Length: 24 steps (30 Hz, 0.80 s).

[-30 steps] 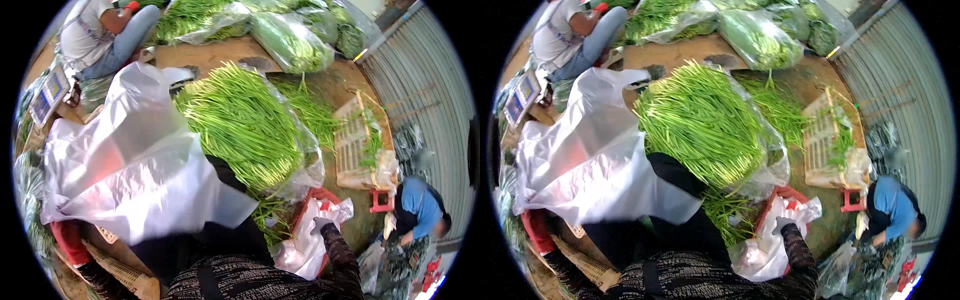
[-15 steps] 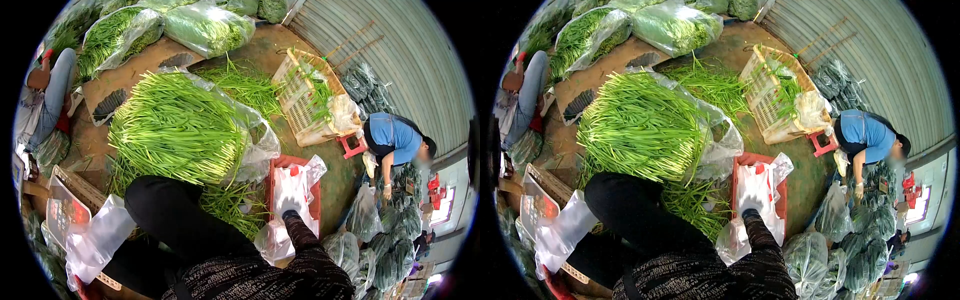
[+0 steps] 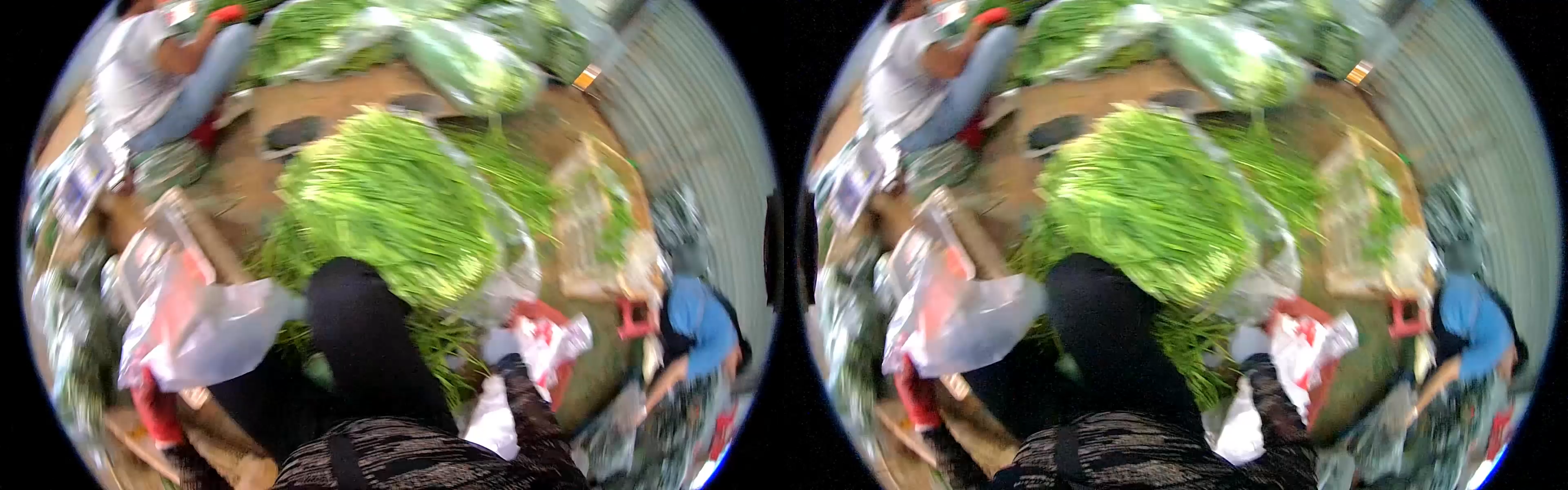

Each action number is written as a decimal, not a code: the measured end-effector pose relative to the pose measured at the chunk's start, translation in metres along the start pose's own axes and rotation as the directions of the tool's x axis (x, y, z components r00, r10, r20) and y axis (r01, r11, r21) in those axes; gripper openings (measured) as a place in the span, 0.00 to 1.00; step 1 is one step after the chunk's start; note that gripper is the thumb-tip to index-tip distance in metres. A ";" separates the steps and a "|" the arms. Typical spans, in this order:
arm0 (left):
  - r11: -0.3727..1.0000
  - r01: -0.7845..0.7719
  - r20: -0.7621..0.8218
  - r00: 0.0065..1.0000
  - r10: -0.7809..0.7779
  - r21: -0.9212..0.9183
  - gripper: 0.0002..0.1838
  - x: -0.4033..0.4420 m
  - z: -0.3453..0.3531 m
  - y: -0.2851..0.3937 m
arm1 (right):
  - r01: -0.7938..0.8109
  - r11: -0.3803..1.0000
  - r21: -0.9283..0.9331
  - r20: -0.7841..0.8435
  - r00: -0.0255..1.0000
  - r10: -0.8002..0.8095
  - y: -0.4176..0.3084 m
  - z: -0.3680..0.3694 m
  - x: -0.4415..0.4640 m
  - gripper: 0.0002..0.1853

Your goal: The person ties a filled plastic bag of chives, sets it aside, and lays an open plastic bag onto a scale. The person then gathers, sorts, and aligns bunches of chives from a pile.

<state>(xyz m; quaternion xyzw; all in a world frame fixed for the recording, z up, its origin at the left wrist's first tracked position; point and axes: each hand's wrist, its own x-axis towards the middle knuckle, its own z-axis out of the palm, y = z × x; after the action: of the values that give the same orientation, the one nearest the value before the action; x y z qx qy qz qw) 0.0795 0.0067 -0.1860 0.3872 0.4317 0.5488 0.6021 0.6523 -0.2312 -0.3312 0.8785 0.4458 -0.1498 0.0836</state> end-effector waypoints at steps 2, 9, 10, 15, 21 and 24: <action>0.991 -0.116 -0.106 0.987 0.123 0.072 0.21 -0.008 -0.034 -0.015 | 0.221 0.904 0.364 -0.420 0.906 -0.052 -0.029 -0.073 0.032 0.10; 0.618 -0.165 -0.071 0.938 0.339 0.769 0.21 -0.055 -0.081 -0.025 | 0.388 -0.008 0.922 -0.356 0.837 -0.415 -0.200 -0.219 0.055 0.10; 0.993 -0.054 -0.211 0.975 0.075 0.105 0.20 -0.060 -0.054 -0.011 | 0.379 -0.079 0.922 -0.361 0.767 -0.530 -0.225 -0.228 0.054 0.10; 0.905 0.183 -0.440 0.898 0.004 0.383 0.28 -0.081 -0.084 -0.025 | 0.532 0.263 0.805 -0.102 0.560 -0.822 -0.295 -0.248 0.060 0.15; 0.478 0.057 -0.367 0.722 0.587 0.877 0.30 -0.067 -0.083 -0.043 | 0.990 0.114 0.083 -0.525 0.141 -0.839 -0.286 -0.234 0.054 0.17; 0.130 -0.076 -0.024 0.773 0.634 0.989 0.28 -0.032 0.006 0.005 | 0.787 0.257 0.561 -0.482 0.563 -0.671 -0.219 -0.249 0.051 0.13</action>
<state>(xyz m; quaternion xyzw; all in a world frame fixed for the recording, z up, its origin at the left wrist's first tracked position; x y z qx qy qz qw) 0.0827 -0.0249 -0.1766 0.6269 0.6862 0.3669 -0.0403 0.5503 0.0063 -0.1173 0.5320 0.7040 -0.2705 -0.3849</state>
